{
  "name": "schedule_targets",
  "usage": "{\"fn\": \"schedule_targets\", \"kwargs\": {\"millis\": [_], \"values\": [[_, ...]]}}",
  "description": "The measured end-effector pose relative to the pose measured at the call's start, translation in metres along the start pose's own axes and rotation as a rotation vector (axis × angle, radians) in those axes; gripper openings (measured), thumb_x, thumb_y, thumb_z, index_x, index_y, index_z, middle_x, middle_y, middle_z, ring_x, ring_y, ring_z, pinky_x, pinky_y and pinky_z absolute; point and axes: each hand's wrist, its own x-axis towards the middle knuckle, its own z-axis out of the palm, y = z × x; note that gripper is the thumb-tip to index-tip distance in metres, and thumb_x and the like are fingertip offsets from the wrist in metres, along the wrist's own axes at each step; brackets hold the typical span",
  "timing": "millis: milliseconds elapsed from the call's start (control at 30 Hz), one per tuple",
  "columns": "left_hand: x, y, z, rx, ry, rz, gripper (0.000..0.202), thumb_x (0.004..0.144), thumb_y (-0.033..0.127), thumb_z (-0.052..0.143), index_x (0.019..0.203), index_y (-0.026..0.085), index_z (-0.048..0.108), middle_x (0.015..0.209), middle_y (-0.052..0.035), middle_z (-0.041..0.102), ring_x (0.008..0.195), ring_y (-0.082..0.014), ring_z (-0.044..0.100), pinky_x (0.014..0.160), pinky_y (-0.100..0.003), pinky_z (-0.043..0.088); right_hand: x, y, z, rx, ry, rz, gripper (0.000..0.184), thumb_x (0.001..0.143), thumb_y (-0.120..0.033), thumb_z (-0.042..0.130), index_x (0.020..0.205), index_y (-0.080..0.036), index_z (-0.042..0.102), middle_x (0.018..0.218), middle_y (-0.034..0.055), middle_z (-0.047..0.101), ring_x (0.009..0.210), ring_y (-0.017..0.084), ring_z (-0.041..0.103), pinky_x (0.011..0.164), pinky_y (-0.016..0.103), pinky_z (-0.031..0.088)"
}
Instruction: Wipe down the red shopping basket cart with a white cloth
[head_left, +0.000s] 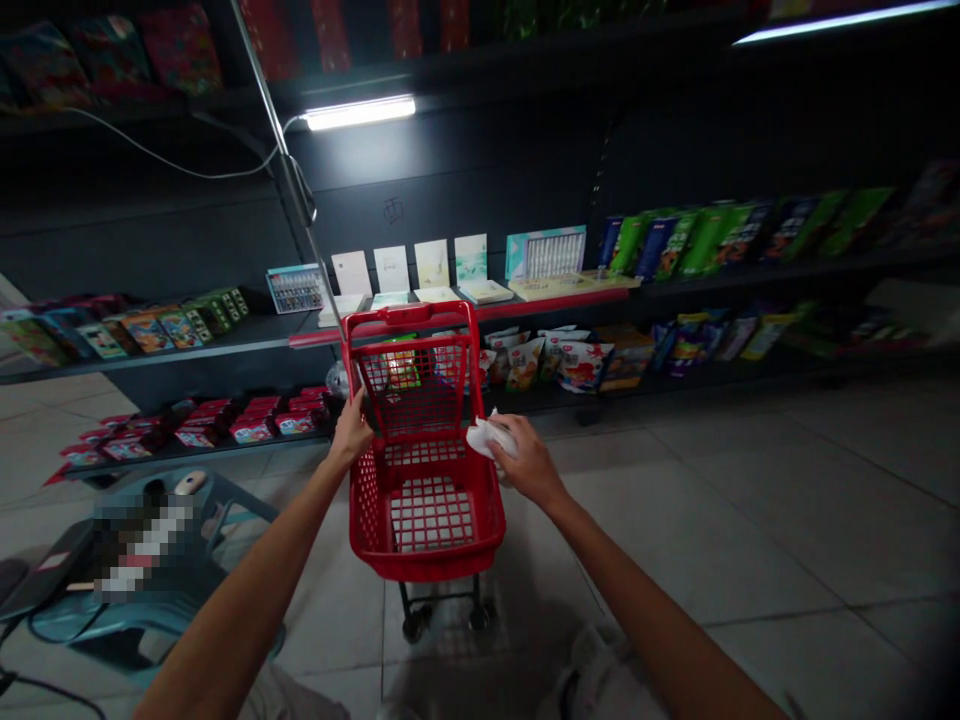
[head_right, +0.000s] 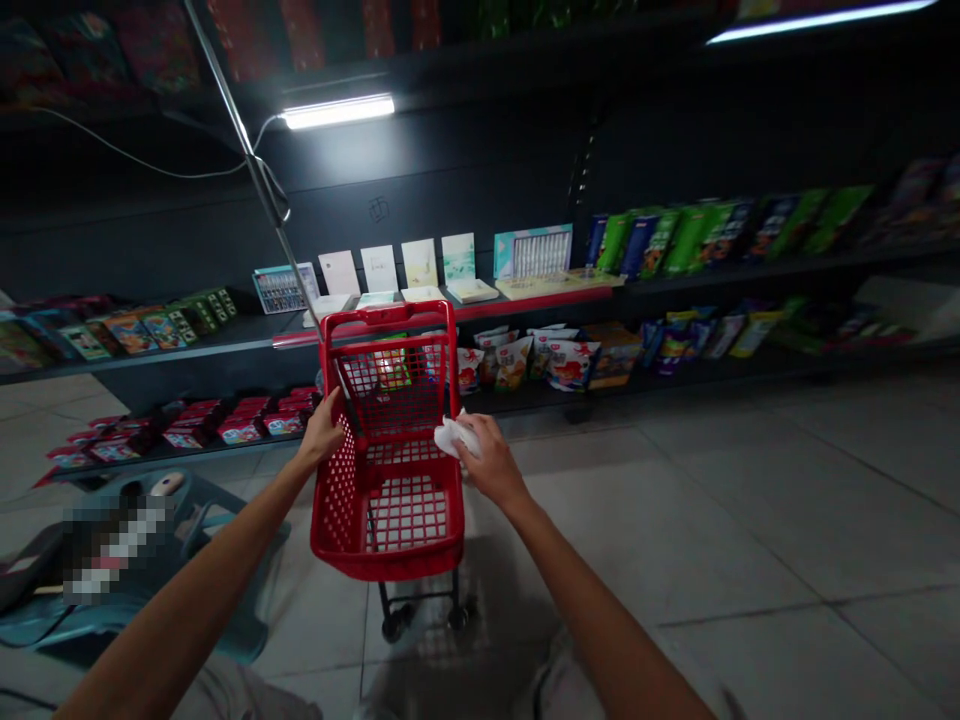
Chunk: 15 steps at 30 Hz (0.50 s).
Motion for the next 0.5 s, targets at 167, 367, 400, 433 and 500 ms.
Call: {"fn": "schedule_targets", "kwargs": {"millis": [167,367,400,433,500], "values": [[-0.001,-0.01,-0.002,-0.039,-0.023,0.019,0.081,0.079,0.006,0.051,0.158,0.019,0.035,0.159,-0.0066,0.046,0.145,-0.0207,0.046,0.124,-0.036,0.035,0.018,0.005,0.019,0.006,0.186,0.07,0.034,0.087,-0.038,0.058,0.116,-0.02,0.06,0.122,0.0124,0.059,0.114,0.025,0.058,0.106,0.041,0.044],[-0.011,-0.008,0.0,-0.086,-0.028,0.014,0.073,0.084,0.008,0.048,0.155,0.018,0.039,0.154,-0.0059,0.052,0.141,-0.0183,0.051,0.121,-0.033,0.039,0.032,0.035,0.051,0.177,0.538,0.406,0.052,0.086,-0.056,0.052,0.121,-0.018,0.048,0.122,0.0134,0.059,0.111,0.024,0.058,0.095,0.036,0.049],[-0.013,-0.006,0.0,-0.094,-0.026,0.021,0.071,0.085,0.009,0.048,0.155,0.017,0.039,0.154,-0.0062,0.053,0.14,-0.0183,0.052,0.12,-0.032,0.04,0.034,0.04,0.056,0.204,0.547,0.486,0.052,0.088,-0.058,0.048,0.123,-0.019,0.046,0.12,0.0127,0.06,0.109,0.023,0.06,0.091,0.035,0.049],[-0.015,-0.004,0.0,-0.1,-0.023,0.029,0.071,0.086,0.01,0.048,0.156,0.018,0.038,0.153,-0.0064,0.053,0.139,-0.0185,0.053,0.119,-0.032,0.041,0.035,0.044,0.06,0.225,0.535,0.557,0.052,0.09,-0.058,0.044,0.124,-0.019,0.045,0.118,0.0116,0.061,0.106,0.023,0.061,0.087,0.033,0.05],[-0.018,0.0,-0.001,-0.095,-0.022,0.023,0.072,0.088,0.013,0.049,0.158,0.021,0.033,0.149,-0.0067,0.058,0.134,-0.0203,0.058,0.115,-0.034,0.045,0.035,0.048,0.066,0.256,0.477,0.652,0.05,0.092,-0.057,0.036,0.125,-0.02,0.046,0.112,0.0097,0.063,0.1,0.022,0.063,0.081,0.031,0.051]]}}
